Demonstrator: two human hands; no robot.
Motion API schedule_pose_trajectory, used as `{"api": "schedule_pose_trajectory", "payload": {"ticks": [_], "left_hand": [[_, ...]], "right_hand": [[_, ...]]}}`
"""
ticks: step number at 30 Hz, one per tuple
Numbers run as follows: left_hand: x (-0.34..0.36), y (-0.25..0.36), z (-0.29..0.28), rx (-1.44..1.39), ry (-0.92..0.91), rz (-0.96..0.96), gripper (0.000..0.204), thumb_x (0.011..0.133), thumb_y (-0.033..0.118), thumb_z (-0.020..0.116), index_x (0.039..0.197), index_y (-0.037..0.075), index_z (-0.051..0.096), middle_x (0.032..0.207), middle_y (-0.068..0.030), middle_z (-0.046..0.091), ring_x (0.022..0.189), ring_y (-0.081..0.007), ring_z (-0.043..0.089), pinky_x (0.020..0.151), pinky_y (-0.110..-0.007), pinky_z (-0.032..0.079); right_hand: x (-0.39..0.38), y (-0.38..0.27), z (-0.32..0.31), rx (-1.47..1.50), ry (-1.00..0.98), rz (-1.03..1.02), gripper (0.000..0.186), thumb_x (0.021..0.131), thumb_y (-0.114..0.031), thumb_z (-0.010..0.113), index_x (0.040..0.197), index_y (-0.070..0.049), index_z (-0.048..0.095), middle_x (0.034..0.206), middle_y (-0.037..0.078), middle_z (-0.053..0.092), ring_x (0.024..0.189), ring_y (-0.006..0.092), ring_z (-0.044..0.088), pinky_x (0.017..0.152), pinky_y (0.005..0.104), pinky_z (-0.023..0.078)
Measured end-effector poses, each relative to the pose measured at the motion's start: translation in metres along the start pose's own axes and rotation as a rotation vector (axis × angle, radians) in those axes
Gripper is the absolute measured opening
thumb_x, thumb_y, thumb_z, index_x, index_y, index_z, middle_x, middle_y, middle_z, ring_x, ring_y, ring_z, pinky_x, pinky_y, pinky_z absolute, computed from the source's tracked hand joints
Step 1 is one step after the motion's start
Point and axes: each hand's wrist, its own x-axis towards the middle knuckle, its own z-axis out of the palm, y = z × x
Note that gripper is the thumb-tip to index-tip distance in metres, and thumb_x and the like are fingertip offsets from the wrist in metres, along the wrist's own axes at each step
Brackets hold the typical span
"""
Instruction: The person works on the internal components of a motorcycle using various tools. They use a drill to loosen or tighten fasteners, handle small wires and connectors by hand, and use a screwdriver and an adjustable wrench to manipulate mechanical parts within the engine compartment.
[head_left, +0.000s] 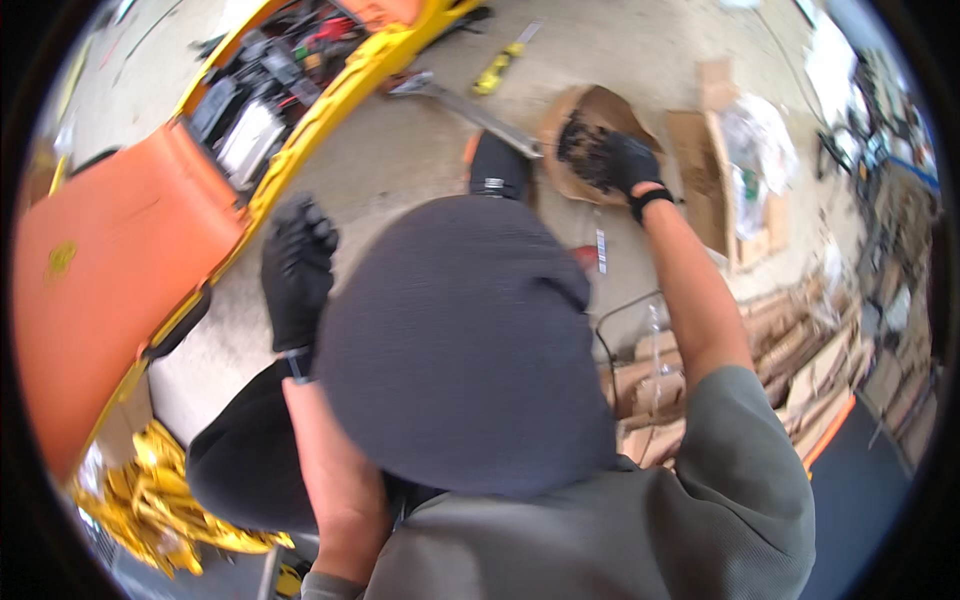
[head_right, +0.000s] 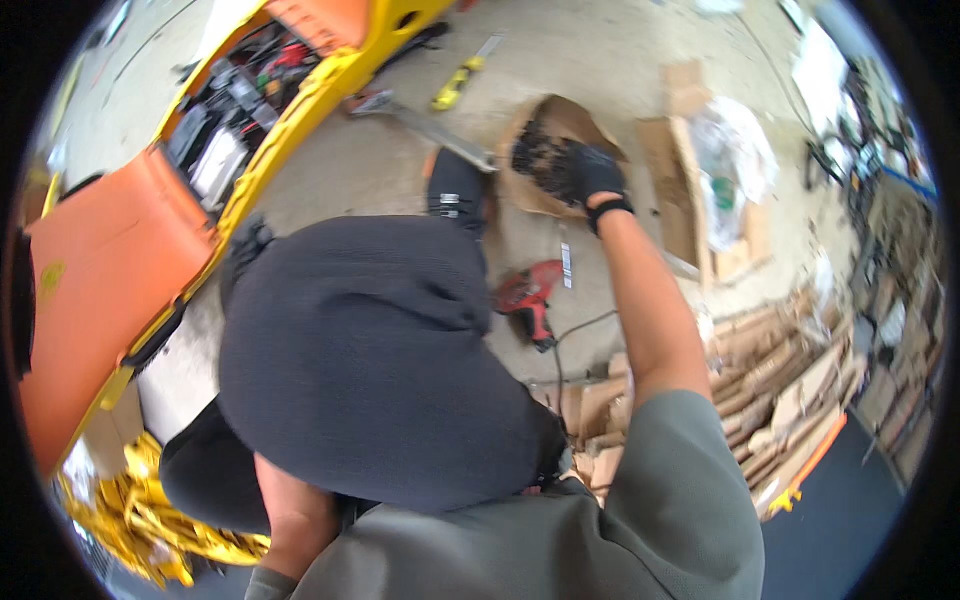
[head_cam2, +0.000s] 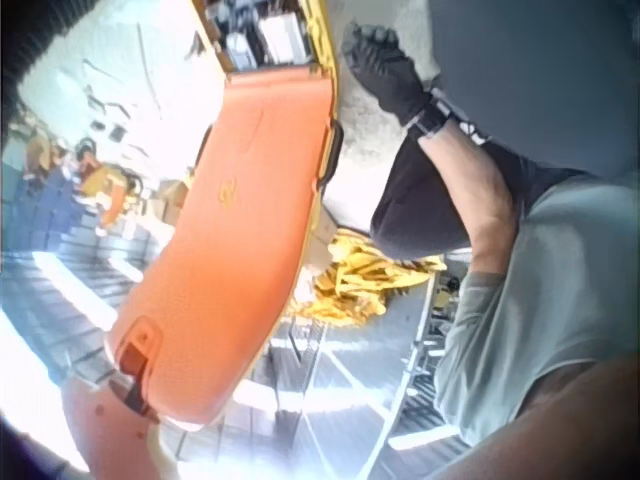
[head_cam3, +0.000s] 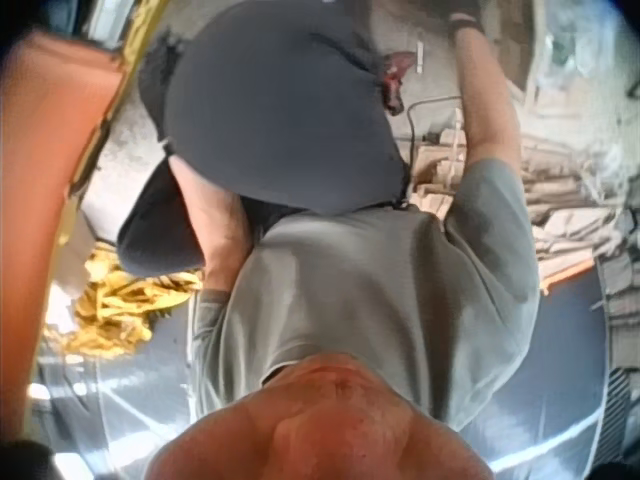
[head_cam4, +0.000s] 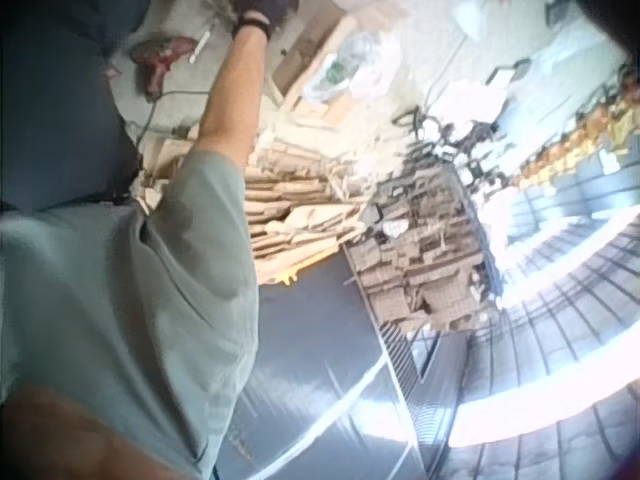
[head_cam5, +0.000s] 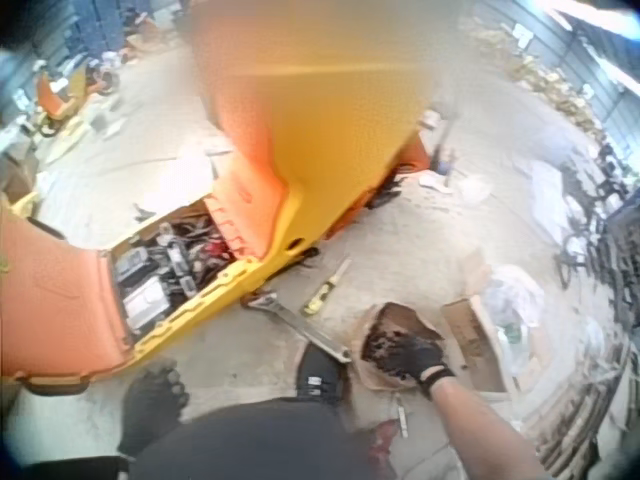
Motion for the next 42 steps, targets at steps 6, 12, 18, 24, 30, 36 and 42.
{"api": "schedule_pose_trajectory", "payload": {"ticks": [6,12,18,24,30,36,42], "left_hand": [[-0.006,0.007,0.021,0.033,-0.132,0.135,0.027,0.097,0.021,0.054,0.115,0.001,0.057,0.092,-0.0024,0.058,0.082,-0.012,0.055,0.075,-0.028,0.047],[-0.012,0.014,0.02,-0.002,-0.2,0.143,0.025,0.095,0.016,0.057,0.115,0.0,0.057,0.098,-0.0072,0.06,0.085,-0.015,0.056,0.078,-0.031,0.046],[-0.014,0.018,0.028,0.074,-0.227,0.135,0.025,0.095,0.011,0.056,0.116,-0.001,0.056,0.097,-0.0075,0.061,0.084,-0.0158,0.057,0.078,-0.03,0.047],[-0.018,0.022,0.022,0.079,-0.188,0.132,0.026,0.094,0.009,0.056,0.118,-0.003,0.056,0.094,-0.0072,0.061,0.083,-0.016,0.057,0.077,-0.029,0.047],[-0.015,0.019,0.029,0.045,-0.188,0.122,0.026,0.094,0.009,0.057,0.117,-0.004,0.056,0.093,-0.0065,0.06,0.081,-0.0148,0.056,0.076,-0.028,0.046],[-0.015,0.021,0.026,0.096,-0.156,0.129,0.026,0.094,0.01,0.056,0.117,-0.004,0.055,0.091,-0.0057,0.059,0.08,-0.0135,0.054,0.074,-0.026,0.045],[-0.018,0.021,0.021,0.167,-0.154,0.167,0.026,0.096,0.011,0.052,0.118,-0.004,0.055,0.092,-0.0059,0.06,0.08,-0.0129,0.056,0.075,-0.025,0.046]], "right_hand": [[0.002,-0.001,-0.009,-0.018,-0.021,-0.144,0.021,0.077,-0.018,0.065,0.095,-0.009,0.064,0.089,0.02,0.065,0.09,0.0391,0.061,0.077,0.0488,0.048],[0.0,-0.024,-0.016,-0.109,-0.189,0.027,0.014,0.085,-0.015,0.053,0.091,-0.003,0.059,0.09,0.023,0.065,0.09,0.0405,0.062,0.077,0.0495,0.049],[0.002,0.004,0.0,-0.193,-0.143,-0.098,0.017,0.084,-0.015,0.055,0.096,-0.004,0.06,0.093,0.023,0.064,0.091,0.0401,0.061,0.08,0.0482,0.048],[0.002,-0.021,-0.001,-0.043,-0.266,0.051,0.032,0.081,-0.027,0.062,0.101,-0.002,0.059,0.103,0.024,0.064,0.1,0.0401,0.06,0.084,0.0472,0.047],[0.003,0.011,-0.005,0.104,-0.155,0.131,0.032,0.083,-0.027,0.058,0.1,0.0,0.06,0.1,0.026,0.064,0.099,0.0426,0.059,0.083,0.0488,0.047],[-0.007,-0.067,-0.082,0.476,-0.186,0.007,0.029,0.089,-0.021,0.054,0.108,0.001,0.06,0.096,0.023,0.064,0.091,0.0345,0.063,0.079,0.0397,0.048],[-0.005,-0.135,-0.113,0.442,-0.153,-0.221,0.023,0.089,-0.022,0.056,0.096,-0.001,0.062,0.093,0.021,0.065,0.088,0.0368,0.062,0.075,0.0418,0.048]]}}
